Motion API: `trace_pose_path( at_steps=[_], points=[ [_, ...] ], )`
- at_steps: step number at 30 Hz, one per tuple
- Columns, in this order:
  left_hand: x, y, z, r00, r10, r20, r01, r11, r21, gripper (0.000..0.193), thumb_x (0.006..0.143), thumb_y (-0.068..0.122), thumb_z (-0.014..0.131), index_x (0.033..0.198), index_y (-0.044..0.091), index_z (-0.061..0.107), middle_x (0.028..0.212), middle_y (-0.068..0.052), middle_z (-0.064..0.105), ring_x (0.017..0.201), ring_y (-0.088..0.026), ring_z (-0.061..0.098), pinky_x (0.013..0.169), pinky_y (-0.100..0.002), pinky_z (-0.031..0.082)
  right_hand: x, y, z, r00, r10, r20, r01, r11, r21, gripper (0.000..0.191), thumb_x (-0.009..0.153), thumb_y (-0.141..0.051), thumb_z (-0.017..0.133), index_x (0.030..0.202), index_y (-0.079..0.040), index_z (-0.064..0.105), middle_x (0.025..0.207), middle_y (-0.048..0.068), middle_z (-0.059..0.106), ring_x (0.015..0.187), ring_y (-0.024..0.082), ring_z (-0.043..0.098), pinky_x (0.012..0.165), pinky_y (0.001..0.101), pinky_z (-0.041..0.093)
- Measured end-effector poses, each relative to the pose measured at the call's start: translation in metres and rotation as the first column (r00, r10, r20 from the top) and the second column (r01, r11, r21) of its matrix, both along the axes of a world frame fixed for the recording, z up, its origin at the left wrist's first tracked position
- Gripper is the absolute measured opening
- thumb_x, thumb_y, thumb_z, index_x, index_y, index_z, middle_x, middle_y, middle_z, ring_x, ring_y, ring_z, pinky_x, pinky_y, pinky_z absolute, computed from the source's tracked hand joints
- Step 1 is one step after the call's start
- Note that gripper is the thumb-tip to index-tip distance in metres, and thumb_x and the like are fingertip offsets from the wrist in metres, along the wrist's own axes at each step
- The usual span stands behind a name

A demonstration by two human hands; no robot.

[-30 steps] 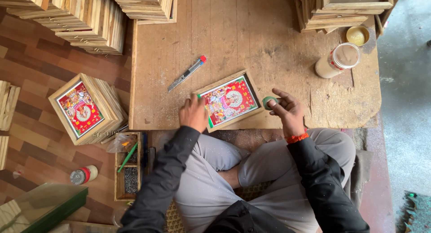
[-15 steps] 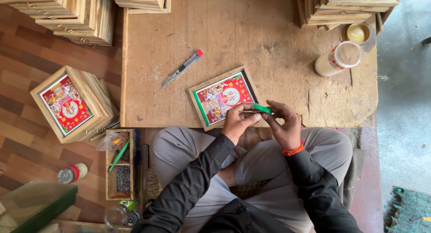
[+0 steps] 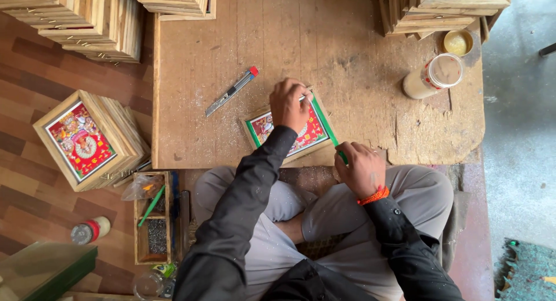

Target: The person sits on the floor and assembles small wooden frames by applying green tape to the edges of a printed image inside the frame. They use a utility knife to cut the tape and then stack the completed frames.

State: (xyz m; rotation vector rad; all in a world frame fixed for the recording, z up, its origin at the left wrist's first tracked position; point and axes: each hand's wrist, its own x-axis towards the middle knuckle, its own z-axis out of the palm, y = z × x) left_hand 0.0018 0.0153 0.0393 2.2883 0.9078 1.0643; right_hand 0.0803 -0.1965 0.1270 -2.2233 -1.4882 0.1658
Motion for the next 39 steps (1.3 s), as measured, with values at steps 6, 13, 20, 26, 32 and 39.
trace_pose_path(
  at_steps=[6, 13, 20, 26, 32, 39],
  points=[
    [0.004, 0.001, -0.007, 1.0, 0.009, -0.011, -0.009, 1.0, 0.021, 0.022, 0.075, 0.007, 0.081, 0.083, 0.014, 0.062, 0.105, 0.0, 0.06, 0.104, -0.027, 0.057, 0.092, -0.046, 0.042, 0.001, 0.003, -0.015, 1.0, 0.009, 0.013, -0.007, 0.982, -0.186, 0.042, 0.091, -0.026, 0.063, 0.132, -0.021, 0.067, 0.085, 0.008, 0.064, 0.076, 0.03, 0.067, 0.061, 0.0446, 0.051],
    [0.005, -0.006, -0.011, 0.999, 0.027, -0.019, -0.026, 0.998, 0.056, 0.019, 0.082, 0.008, 0.08, 0.087, 0.013, 0.063, 0.108, -0.001, 0.059, 0.106, -0.026, 0.056, 0.094, -0.045, 0.042, 0.0, 0.009, -0.015, 0.999, 0.034, 0.042, -0.021, 0.962, -0.271, 0.051, 0.089, -0.024, 0.062, 0.139, -0.021, 0.063, 0.082, 0.011, 0.062, 0.072, 0.031, 0.067, 0.06, 0.0454, 0.052],
    [0.002, -0.006, -0.005, 0.996, 0.022, -0.089, -0.015, 0.997, 0.078, 0.018, 0.082, 0.008, 0.078, 0.091, 0.011, 0.064, 0.111, -0.003, 0.057, 0.106, -0.027, 0.056, 0.096, -0.046, 0.043, 0.002, 0.022, -0.013, 0.997, 0.05, 0.059, -0.024, 0.929, -0.368, 0.05, 0.087, -0.021, 0.059, 0.137, -0.021, 0.064, 0.085, 0.013, 0.067, 0.071, 0.032, 0.069, 0.06, 0.046, 0.053],
    [0.008, -0.009, -0.004, 0.989, 0.053, -0.139, -0.039, 0.994, 0.1, 0.018, 0.084, 0.012, 0.079, 0.093, 0.011, 0.064, 0.107, -0.006, 0.055, 0.102, -0.029, 0.056, 0.093, -0.048, 0.044, 0.003, 0.026, -0.026, 0.993, 0.071, 0.094, -0.03, 0.924, -0.38, 0.047, 0.089, -0.019, 0.058, 0.136, -0.02, 0.064, 0.089, 0.012, 0.069, 0.073, 0.031, 0.071, 0.062, 0.0438, 0.055],
    [0.008, 0.003, -0.006, 0.983, -0.016, -0.183, 0.01, 0.999, -0.033, 0.02, 0.082, 0.009, 0.075, 0.099, 0.011, 0.065, 0.116, -0.008, 0.059, 0.114, -0.03, 0.058, 0.1, -0.049, 0.046, 0.007, 0.017, -0.026, 0.999, 0.033, 0.007, -0.031, 0.979, -0.2, 0.045, 0.092, -0.022, 0.061, 0.136, -0.016, 0.056, 0.096, 0.012, 0.069, 0.083, 0.033, 0.07, 0.066, 0.0461, 0.054],
    [-0.034, -0.027, -0.013, 0.682, -0.563, -0.467, 0.653, 0.756, 0.041, 0.031, 0.089, 0.003, 0.066, 0.112, 0.022, 0.073, 0.16, -0.013, 0.035, 0.152, -0.04, 0.03, 0.126, -0.057, 0.024, 0.006, 0.019, -0.027, 1.0, -0.006, -0.02, 0.002, 0.983, -0.184, 0.053, 0.087, -0.025, 0.065, 0.139, -0.017, 0.056, 0.097, 0.013, 0.069, 0.091, 0.035, 0.07, 0.07, 0.0464, 0.055]
  ],
)
